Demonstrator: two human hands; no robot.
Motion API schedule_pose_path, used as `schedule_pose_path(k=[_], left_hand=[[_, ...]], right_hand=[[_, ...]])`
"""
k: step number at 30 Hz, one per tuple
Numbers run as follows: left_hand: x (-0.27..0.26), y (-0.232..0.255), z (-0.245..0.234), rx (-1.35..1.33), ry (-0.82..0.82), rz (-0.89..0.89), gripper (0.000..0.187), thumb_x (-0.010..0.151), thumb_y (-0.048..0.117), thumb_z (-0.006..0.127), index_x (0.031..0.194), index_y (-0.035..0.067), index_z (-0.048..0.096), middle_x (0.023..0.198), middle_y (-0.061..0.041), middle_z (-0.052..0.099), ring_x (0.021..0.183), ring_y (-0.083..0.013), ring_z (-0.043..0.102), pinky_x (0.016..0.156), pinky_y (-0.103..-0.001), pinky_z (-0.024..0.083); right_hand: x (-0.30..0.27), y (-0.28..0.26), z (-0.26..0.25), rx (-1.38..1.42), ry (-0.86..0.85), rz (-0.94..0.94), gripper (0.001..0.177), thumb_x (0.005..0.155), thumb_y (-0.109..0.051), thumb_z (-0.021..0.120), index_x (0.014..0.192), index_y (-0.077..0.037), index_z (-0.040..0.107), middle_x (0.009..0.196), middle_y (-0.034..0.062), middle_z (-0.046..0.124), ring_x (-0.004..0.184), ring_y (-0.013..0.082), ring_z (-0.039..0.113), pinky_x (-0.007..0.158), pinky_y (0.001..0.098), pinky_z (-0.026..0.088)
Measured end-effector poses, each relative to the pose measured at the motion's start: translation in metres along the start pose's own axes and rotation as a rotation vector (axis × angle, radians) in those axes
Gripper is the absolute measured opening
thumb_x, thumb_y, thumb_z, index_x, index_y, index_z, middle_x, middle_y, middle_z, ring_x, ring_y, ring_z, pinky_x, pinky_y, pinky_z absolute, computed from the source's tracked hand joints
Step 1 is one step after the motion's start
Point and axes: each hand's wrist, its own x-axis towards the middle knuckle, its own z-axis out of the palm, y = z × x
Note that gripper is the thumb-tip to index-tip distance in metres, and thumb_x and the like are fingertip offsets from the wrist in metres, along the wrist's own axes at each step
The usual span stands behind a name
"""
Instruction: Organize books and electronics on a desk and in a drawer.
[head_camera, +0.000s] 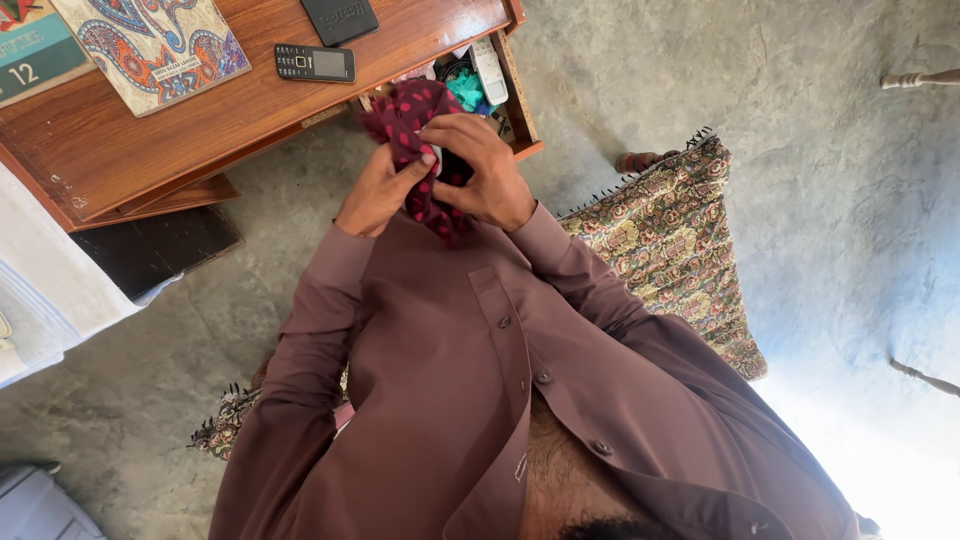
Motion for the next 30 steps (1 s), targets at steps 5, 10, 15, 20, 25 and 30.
schedule_pose_path(k=[5,10,15,20,25,30], left_hand=[[-0.003,-0.001,-0.002,-0.163,-0.090,-0.043,0.040,0.101,0.031,0.072,0.129,0.003,0.061,0.115,0.004,0.063,0.106,-0.0056,0.057,0.092,-0.026,0.049],[-0.004,-0.009,-0.005,-0.167,-0.141,-0.040,0.031,0.109,0.025,0.065,0.129,0.002,0.062,0.119,0.002,0.065,0.109,-0.0076,0.058,0.097,-0.026,0.050],[-0.003,-0.002,-0.006,-0.300,-0.124,-0.096,0.032,0.105,0.022,0.063,0.133,0.007,0.059,0.120,0.004,0.064,0.111,-0.0070,0.059,0.098,-0.027,0.049],[-0.002,-0.019,-0.033,-0.164,-0.082,-0.058,0.025,0.108,0.016,0.063,0.129,0.002,0.062,0.123,0.000,0.068,0.112,-0.0095,0.062,0.102,-0.029,0.050],[0.000,-0.015,-0.054,-0.329,0.132,-0.032,0.028,0.105,0.009,0.065,0.132,0.003,0.063,0.128,-0.001,0.068,0.116,-0.0105,0.063,0.105,-0.029,0.050],[-0.004,-0.011,-0.059,-0.364,0.320,0.043,0.026,0.107,0.010,0.064,0.131,0.002,0.065,0.128,-0.003,0.069,0.116,-0.0120,0.065,0.105,-0.030,0.050]], right_hand=[[0.004,0.008,-0.011,-0.035,0.002,-0.030,0.055,0.079,-0.010,0.086,0.130,-0.007,0.066,0.134,0.0122,0.065,0.129,0.0336,0.061,0.113,0.0447,0.048],[0.005,0.000,-0.009,0.013,-0.001,0.040,0.056,0.081,-0.010,0.086,0.134,-0.009,0.067,0.137,0.0129,0.066,0.132,0.0337,0.060,0.115,0.0451,0.048],[0.001,0.003,-0.006,0.003,-0.046,-0.002,0.055,0.083,-0.010,0.085,0.134,-0.008,0.066,0.136,0.0139,0.066,0.133,0.0348,0.059,0.116,0.0457,0.047],[-0.008,0.043,-0.002,-0.005,-0.016,0.046,0.053,0.083,-0.014,0.090,0.131,-0.007,0.067,0.132,0.0130,0.068,0.130,0.0343,0.060,0.112,0.0452,0.048],[-0.060,0.169,0.043,0.485,0.079,0.535,0.044,0.088,-0.006,0.080,0.130,0.001,0.066,0.122,0.0134,0.070,0.113,0.0227,0.069,0.102,0.0373,0.056],[-0.120,0.278,0.085,1.020,0.324,0.954,0.041,0.095,-0.012,0.062,0.132,0.004,0.062,0.116,0.0141,0.067,0.103,0.0232,0.066,0.096,0.0409,0.060]])
